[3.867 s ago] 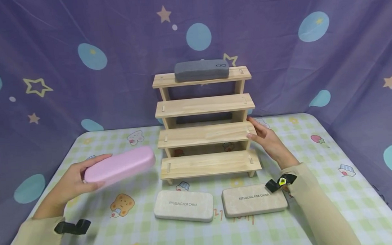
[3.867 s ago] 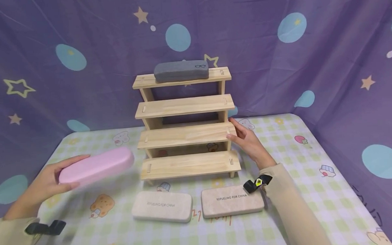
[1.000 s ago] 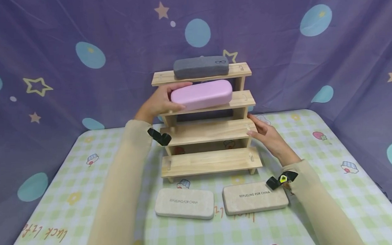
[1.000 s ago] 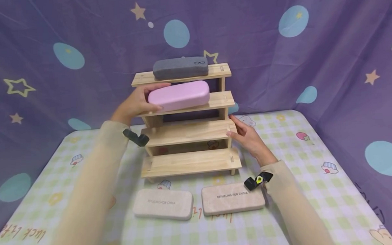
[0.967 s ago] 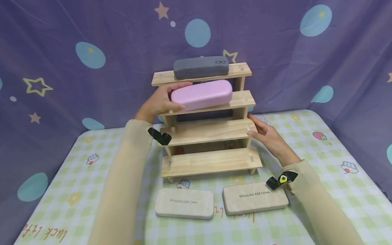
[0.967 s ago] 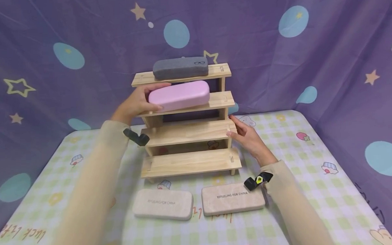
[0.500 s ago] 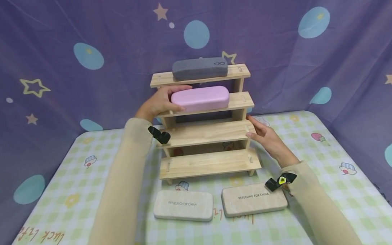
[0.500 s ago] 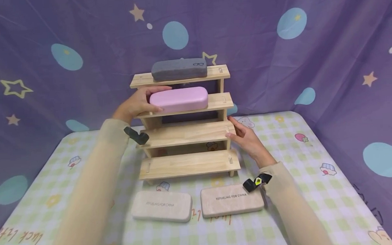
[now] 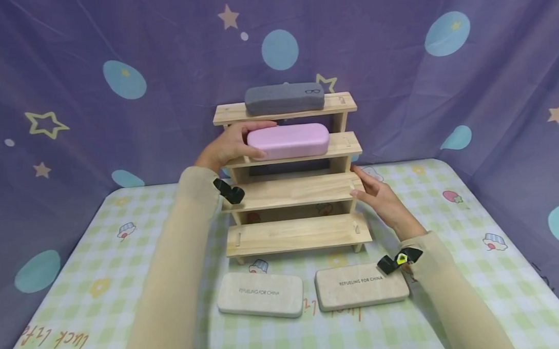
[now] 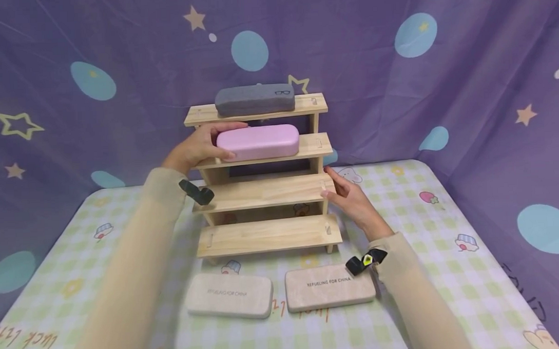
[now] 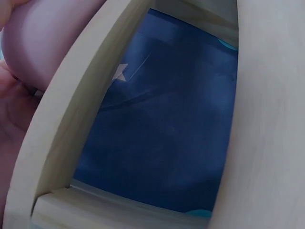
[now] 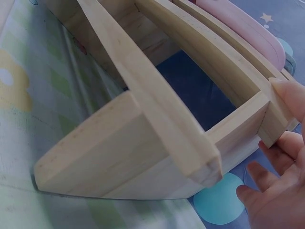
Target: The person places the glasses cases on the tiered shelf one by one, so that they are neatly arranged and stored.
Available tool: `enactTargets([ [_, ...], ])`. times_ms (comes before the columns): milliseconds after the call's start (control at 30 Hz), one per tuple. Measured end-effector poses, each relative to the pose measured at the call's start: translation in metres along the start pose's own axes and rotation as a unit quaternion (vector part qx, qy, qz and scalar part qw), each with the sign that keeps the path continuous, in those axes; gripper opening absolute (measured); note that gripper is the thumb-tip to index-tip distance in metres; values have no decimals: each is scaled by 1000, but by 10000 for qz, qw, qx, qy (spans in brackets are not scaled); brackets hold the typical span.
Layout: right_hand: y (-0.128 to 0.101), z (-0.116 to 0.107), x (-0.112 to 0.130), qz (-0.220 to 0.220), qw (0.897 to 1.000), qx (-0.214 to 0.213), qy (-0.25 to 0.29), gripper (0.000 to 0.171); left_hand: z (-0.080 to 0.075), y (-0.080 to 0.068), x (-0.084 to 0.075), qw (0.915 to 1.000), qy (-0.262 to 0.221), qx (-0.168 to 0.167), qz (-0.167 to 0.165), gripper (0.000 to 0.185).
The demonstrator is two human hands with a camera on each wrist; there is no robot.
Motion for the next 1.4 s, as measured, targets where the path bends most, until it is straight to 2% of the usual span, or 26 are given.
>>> enactTargets([
  [167,2,1,0,-56,10000,31,-5,66,-2,-3,-3,9994,290,5,-191,76],
  [300,2,2,-1,-92,9999,54,12,66,-2,-5,-4,9990,225,7,-383,77],
  [433,2,2,-2,-79,10000,51,15,67,-2,-8,-5,9988,368,-22,-325,78],
  [533,2,3,-2,-88,9999,57,26,67,-2,-15,-4,9987,469,-93,-186,79],
  [667,2,3,-1,-116,9999,71,45,67,-1,-29,-1,9985,402,-290,231,79],
  [800,2,4,0,-93,9999,79,63,67,-2,-47,2,9961,264,-433,720,75],
  [933,2,5,1,-73,9999,71,77,67,3,-71,2,9912,587,-656,988,72],
  [1067,2,5,0,-83,9999,92,52,67,20,-97,4,9785,1212,-826,1452,69],
  [1167,1,4,0,-22,10000,83,19,68,39,-113,11,9707,1401,-651,1843,69],
  [1267,-1,3,1,59,10000,46,13,68,57,-127,21,9690,1359,-361,2030,69],
  [1400,-4,2,2,89,10000,29,22,68,78,-143,32,9735,1338,7,1855,66],
])
Point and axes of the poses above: each hand's wrist, its own y-axis towards the middle knuckle, its own z-axis out of the palm, x = y × z, the point moved 1 cm from there along y, towards the middle knuckle, and after that the axes turned 15 degrees about x, right-handed, at the moved point
